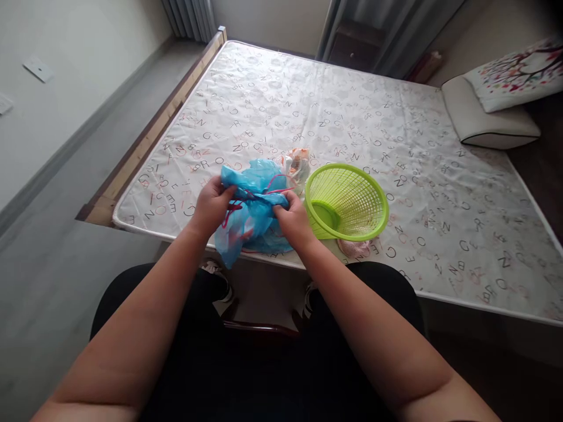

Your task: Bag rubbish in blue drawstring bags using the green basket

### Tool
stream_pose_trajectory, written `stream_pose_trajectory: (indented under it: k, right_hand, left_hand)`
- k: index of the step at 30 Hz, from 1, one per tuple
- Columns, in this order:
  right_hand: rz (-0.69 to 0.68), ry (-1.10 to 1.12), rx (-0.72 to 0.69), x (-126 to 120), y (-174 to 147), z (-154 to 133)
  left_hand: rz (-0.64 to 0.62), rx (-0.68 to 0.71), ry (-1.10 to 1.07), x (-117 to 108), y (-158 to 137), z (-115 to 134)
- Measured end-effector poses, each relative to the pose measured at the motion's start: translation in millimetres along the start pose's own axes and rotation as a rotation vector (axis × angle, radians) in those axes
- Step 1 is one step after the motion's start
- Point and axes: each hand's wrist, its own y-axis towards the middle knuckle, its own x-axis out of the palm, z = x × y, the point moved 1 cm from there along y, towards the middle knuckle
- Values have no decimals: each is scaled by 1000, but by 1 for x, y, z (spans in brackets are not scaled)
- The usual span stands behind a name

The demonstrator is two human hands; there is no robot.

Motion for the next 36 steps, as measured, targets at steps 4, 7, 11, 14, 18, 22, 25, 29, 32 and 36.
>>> stream_pose_trajectory:
  k: [4, 7, 11, 14, 18, 22, 25, 29, 32, 36]
  right_hand:
    - [20, -196, 142, -14, 11, 12]
    - [21, -305, 101, -22, 14, 11]
    - [73, -235, -365, -18, 6, -8]
    - [-128, -242, -326, -8, 0, -13]
    - [-467, -407, 10, -9, 2, -2]
    - [-199, -481, 7, -31, 15, 1]
    - [102, -256, 19, -41, 23, 0]
    - [110, 326, 192, -30, 23, -1]
    - [30, 593, 219, -19, 19, -6]
    - [-88, 716, 236, -17, 13, -16]
  left_hand:
    - [162, -13, -142, -14, 6, 0]
    - [184, -8, -192, -14, 6, 0]
    - [57, -52, -160, 0, 0, -2]
    - [-96, -86, -112, 14, -8, -4]
    - [-187, -88, -40, 15, -10, -3]
    - [-80, -1, 84, -10, 3, 3]
    - [174, 130, 323, -32, 13, 8]
    - [471, 511, 640, -32, 1, 15]
    - [330, 586, 754, -10, -13, 11]
    - [55, 109, 870, 4, -11, -6]
